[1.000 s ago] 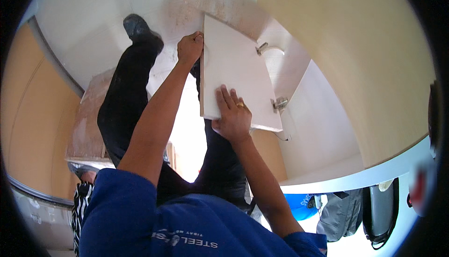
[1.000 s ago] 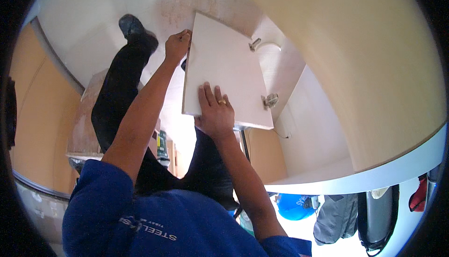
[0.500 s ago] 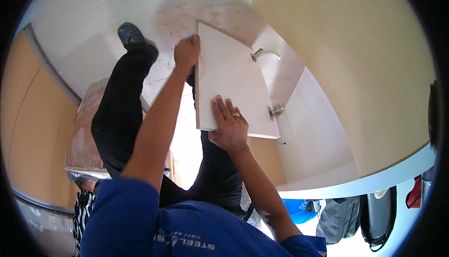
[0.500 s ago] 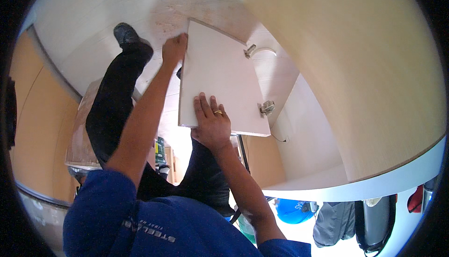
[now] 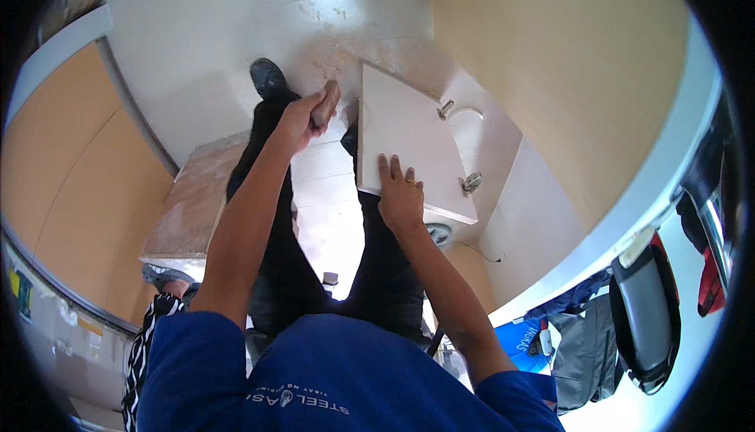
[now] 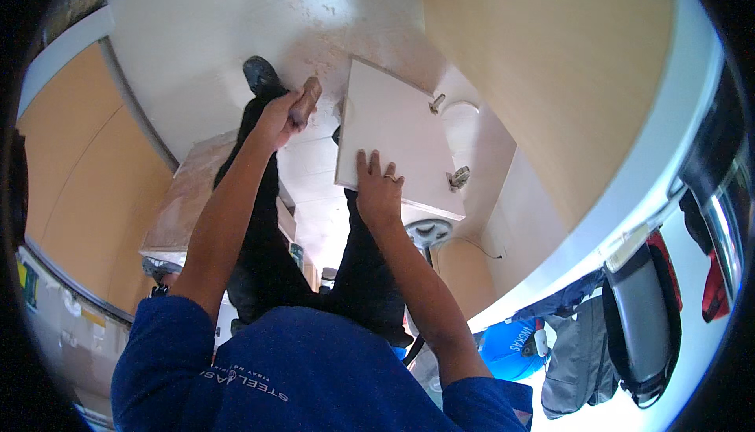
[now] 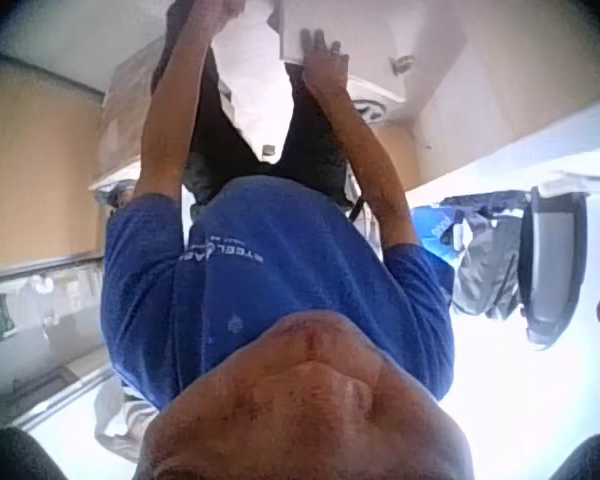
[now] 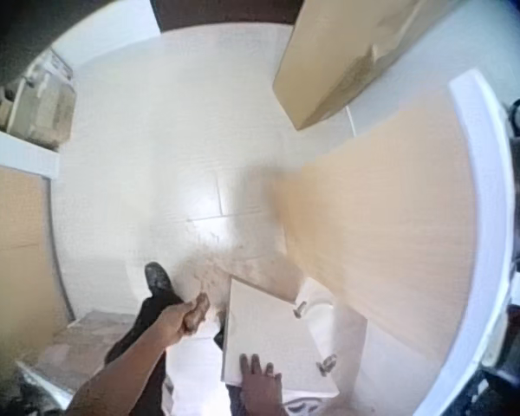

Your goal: The person measures a wooden block with a tape measure, then rubs the edge of a white cabinet door with a sanding block. They lift and reposition the door, measure it again, and hand it to another person.

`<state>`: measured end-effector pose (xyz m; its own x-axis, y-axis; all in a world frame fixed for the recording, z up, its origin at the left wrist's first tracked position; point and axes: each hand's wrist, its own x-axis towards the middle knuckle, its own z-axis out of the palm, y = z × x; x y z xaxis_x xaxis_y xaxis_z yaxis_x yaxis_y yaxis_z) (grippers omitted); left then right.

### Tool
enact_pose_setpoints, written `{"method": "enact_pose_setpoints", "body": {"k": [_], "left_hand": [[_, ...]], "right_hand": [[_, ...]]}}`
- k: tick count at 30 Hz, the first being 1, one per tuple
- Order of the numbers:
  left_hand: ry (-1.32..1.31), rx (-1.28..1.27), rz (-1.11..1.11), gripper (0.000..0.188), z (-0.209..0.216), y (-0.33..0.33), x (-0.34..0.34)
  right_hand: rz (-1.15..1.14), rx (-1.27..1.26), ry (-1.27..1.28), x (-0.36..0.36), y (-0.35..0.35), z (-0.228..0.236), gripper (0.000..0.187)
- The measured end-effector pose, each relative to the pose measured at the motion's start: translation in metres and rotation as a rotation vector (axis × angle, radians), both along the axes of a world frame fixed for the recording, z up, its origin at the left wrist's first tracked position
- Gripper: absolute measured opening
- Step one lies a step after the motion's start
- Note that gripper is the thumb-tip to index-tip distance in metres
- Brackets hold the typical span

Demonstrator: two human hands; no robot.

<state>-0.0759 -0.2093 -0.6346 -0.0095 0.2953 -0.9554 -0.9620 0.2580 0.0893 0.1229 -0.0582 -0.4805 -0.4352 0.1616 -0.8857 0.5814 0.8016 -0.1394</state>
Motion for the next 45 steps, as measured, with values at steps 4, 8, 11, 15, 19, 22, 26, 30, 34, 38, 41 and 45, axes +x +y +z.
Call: {"method": "enact_pose_setpoints", "body": {"k": [4,8,11,15,19,22,26,30,34,38,41,45], "left_hand": [[0.153,0.036,-0.014,0.043,0.096,-0.043,-0.019],[0.326,-0.048,0.002,0.048,0.183,-0.063,-0.037],[0.336,-0.061,0.077,0.048,0.240,-0.070,-0.046],[0.370,0.154,0.027,0.052,0.312,-0.052,-0.076],[0.425,0.417,-0.220,0.057,0.390,0.004,-0.104],[0.445,0.581,-0.410,0.058,0.436,0.040,-0.119],[0.463,0.747,-0.602,0.055,0.483,0.092,-0.108],[0.443,0.763,-0.739,0.052,0.504,0.117,-0.073],[0.408,0.815,-0.840,0.050,0.523,0.129,-0.024],[0.390,0.828,-0.914,0.047,0.510,0.130,0.020],[0.373,0.828,-0.962,0.043,0.512,0.139,0.061],[0.370,0.823,-1.026,0.039,0.516,0.141,0.109]], "right_hand": [[-0.085,0.059,-0.011,0.006,0.023,0.016,0.066],[-0.166,0.064,0.241,0.020,0.057,0.082,0.062],[-0.213,0.082,0.418,0.032,0.046,0.152,0.062],[-0.320,0.073,0.352,0.020,0.037,0.248,0.066],[-0.475,0.108,0.302,0.035,0.025,0.313,0.067],[-0.633,0.122,0.433,0.054,0.015,0.356,0.056],[-0.901,0.119,0.412,0.094,0.008,0.386,0.046],[-1.101,0.141,0.579,0.139,-0.017,0.397,0.038],[-1.253,0.148,0.612,0.186,-0.038,0.410,0.030],[-1.352,0.159,0.636,0.214,-0.059,0.421,0.026],[-1.404,0.227,0.699,0.239,-0.077,0.415,0.027],[-1.436,0.277,0.646,0.259,-0.090,0.416,0.029]]}}
